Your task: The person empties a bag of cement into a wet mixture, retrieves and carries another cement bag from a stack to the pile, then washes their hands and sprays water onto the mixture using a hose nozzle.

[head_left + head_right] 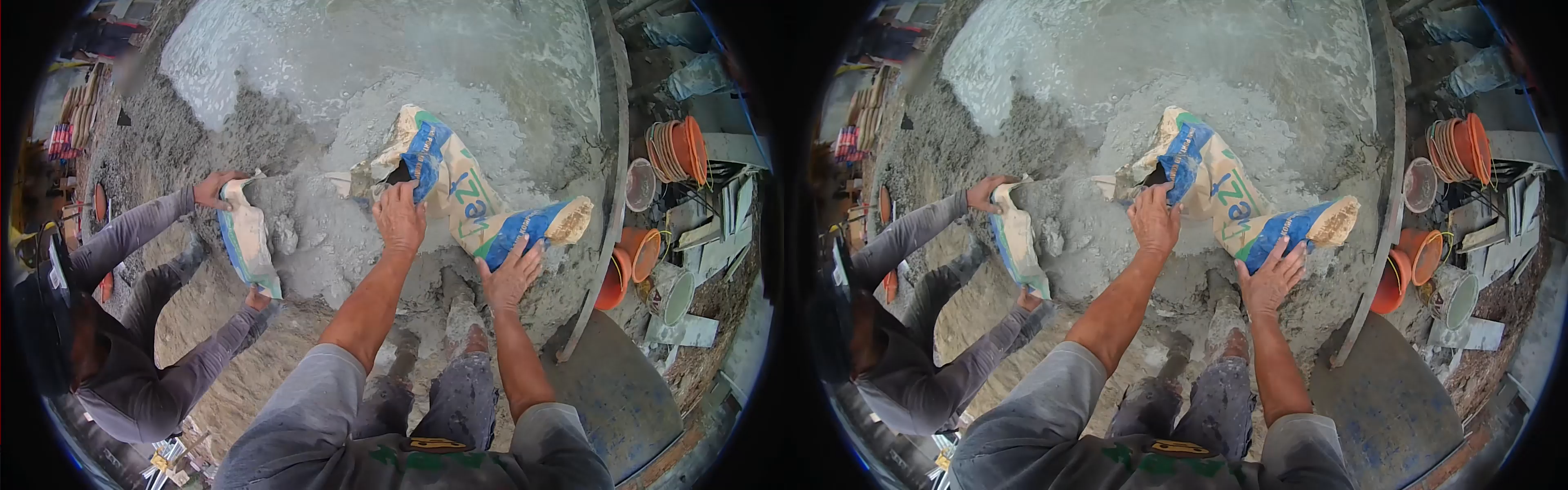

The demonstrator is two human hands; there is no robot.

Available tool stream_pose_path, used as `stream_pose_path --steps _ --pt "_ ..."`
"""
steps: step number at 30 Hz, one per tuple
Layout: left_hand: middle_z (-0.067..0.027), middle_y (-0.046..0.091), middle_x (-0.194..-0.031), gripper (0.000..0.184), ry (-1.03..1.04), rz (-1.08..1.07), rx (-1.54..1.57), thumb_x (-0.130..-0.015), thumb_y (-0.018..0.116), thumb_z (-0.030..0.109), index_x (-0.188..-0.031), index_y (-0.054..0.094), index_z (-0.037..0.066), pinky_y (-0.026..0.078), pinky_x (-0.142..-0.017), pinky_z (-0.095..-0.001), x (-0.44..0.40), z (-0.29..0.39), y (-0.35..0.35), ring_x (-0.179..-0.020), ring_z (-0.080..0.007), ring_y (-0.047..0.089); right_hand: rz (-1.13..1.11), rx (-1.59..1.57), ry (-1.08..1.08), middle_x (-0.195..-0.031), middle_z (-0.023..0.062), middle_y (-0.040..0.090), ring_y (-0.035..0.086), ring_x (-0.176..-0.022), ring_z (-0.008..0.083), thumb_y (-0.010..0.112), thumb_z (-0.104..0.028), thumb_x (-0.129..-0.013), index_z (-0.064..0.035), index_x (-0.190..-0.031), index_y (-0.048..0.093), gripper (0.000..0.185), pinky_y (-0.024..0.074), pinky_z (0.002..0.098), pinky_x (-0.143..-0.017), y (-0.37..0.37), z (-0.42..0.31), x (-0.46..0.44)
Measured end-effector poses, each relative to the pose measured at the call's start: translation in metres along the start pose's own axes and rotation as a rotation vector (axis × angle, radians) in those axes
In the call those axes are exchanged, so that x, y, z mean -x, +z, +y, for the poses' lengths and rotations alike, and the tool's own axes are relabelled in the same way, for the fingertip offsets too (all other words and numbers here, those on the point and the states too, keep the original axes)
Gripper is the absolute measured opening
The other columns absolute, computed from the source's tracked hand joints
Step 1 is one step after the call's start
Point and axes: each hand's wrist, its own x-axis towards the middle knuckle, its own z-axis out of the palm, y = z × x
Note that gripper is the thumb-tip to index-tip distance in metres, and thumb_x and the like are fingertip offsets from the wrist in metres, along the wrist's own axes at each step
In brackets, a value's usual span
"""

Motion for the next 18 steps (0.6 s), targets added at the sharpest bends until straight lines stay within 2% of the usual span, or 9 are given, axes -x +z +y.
stream_pose_path --steps 1,2,5,7,9,11,12,15,18 --pt "-0.0073 0.053 -0.101 0.042 -0.005 -0.013 -0.002 -0.067 0.068 0.016 -0.105 0.052 0.014 0.031 -0.084 -0.0401 -0.006 -0.007 0.001 -0.103 -0.0254 0.046 -0.031 0.049 -0.097 -0.137 0.0283 0.008 0.012 -0.126 0.0439 0.066 -0.049 -0.068 -0.0054 -0.137 0.009 0.100 0.0155 0.0527 -0.100 -0.001 -0.005 0.004" --pt "-0.0043 0.053 -0.094 0.030 0.040 -0.006 -0.043 -0.065 0.066 0.013 -0.093 0.055 0.014 0.033 -0.079 -0.0391 -0.012 -0.015 0.005 -0.096 -0.0249 0.047 -0.034 0.103 -0.194 -0.133 0.0296 0.017 0.019 -0.122 0.0452 0.067 -0.043 -0.068 -0.0117 -0.132 0.024 0.084 0.0229 0.0537 -0.096 0.001 -0.003 0.002" --pt "-0.0035 0.054 -0.088 0.020 0.069 -0.024 0.042 -0.064 0.065 0.011 -0.082 0.056 0.012 0.033 -0.079 -0.0385 -0.023 -0.022 0.000 -0.093 -0.0244 0.048 -0.336 0.191 -0.141 -0.118 0.0251 0.038 0.039 -0.109 0.0394 0.067 -0.033 -0.068 -0.0126 -0.111 0.046 0.052 0.0343 0.0489 -0.088 0.045 0.029 -0.037" --pt "-0.0038 0.054 -0.083 0.015 0.147 0.062 0.154 -0.064 0.065 0.011 -0.077 0.056 0.011 0.033 -0.078 -0.0385 -0.021 0.002 -0.037 -0.091 -0.0247 0.049 -0.256 0.019 -0.149 -0.094 0.0162 0.051 0.050 -0.090 0.0331 0.064 -0.023 -0.069 -0.0087 -0.086 0.052 0.025 0.0418 0.0431 -0.074 0.031 0.029 -0.064" --pt "-0.0042 0.054 -0.080 0.011 0.172 0.179 0.196 -0.064 0.064 0.009 -0.072 0.056 0.011 0.034 -0.075 -0.0383 -0.029 0.017 -0.077 -0.088 -0.0247 0.050 -0.051 -0.108 -0.148 -0.082 0.0127 0.054 0.054 -0.080 0.0317 0.062 -0.019 -0.071 -0.0073 -0.076 0.056 0.014 0.0432 0.0413 -0.068 -0.008 0.021 -0.081" --pt "-0.0047 0.054 -0.078 0.006 0.137 0.296 0.198 -0.065 0.062 0.007 -0.067 0.057 0.011 0.037 -0.071 -0.0379 -0.026 0.022 -0.108 -0.083 -0.0244 0.052 -0.016 -0.005 -0.301 -0.079 0.0137 0.054 0.054 -0.077 0.0327 0.060 -0.017 -0.072 -0.0063 -0.075 0.057 0.012 0.0430 0.0423 -0.065 -0.033 0.012 -0.080" --pt "-0.0058 0.053 -0.077 0.006 0.092 0.209 0.171 -0.065 0.061 0.007 -0.067 0.057 0.010 0.038 -0.069 -0.0386 -0.023 0.016 -0.105 -0.081 -0.0252 0.052 0.022 0.053 -0.372 -0.078 0.0141 0.053 0.054 -0.076 0.0332 0.060 -0.017 -0.073 -0.0057 -0.074 0.057 0.011 0.0430 0.0427 -0.064 -0.048 0.008 -0.079" --pt "-0.0087 0.052 -0.075 0.003 0.039 0.078 0.148 -0.066 0.060 0.007 -0.068 0.058 0.009 0.042 -0.064 -0.0405 -0.034 -0.001 -0.107 -0.076 -0.0277 0.054 -0.001 -0.099 -0.239 -0.084 0.0180 0.055 0.054 -0.081 0.0362 0.056 -0.015 -0.076 -0.0032 -0.083 0.059 0.014 0.0426 0.0446 -0.068 -0.087 -0.014 -0.088" --pt "-0.0100 0.052 -0.073 0.004 0.043 0.049 0.186 -0.066 0.061 0.008 -0.069 0.059 0.008 0.044 -0.063 -0.0410 0.002 0.000 -0.123 -0.074 -0.0290 0.054 -0.317 0.062 -0.463 -0.086 0.0197 0.056 0.054 -0.082 0.0374 0.056 -0.015 -0.076 -0.0028 -0.083 0.060 0.015 0.0422 0.0448 -0.069 -0.071 -0.024 -0.097"
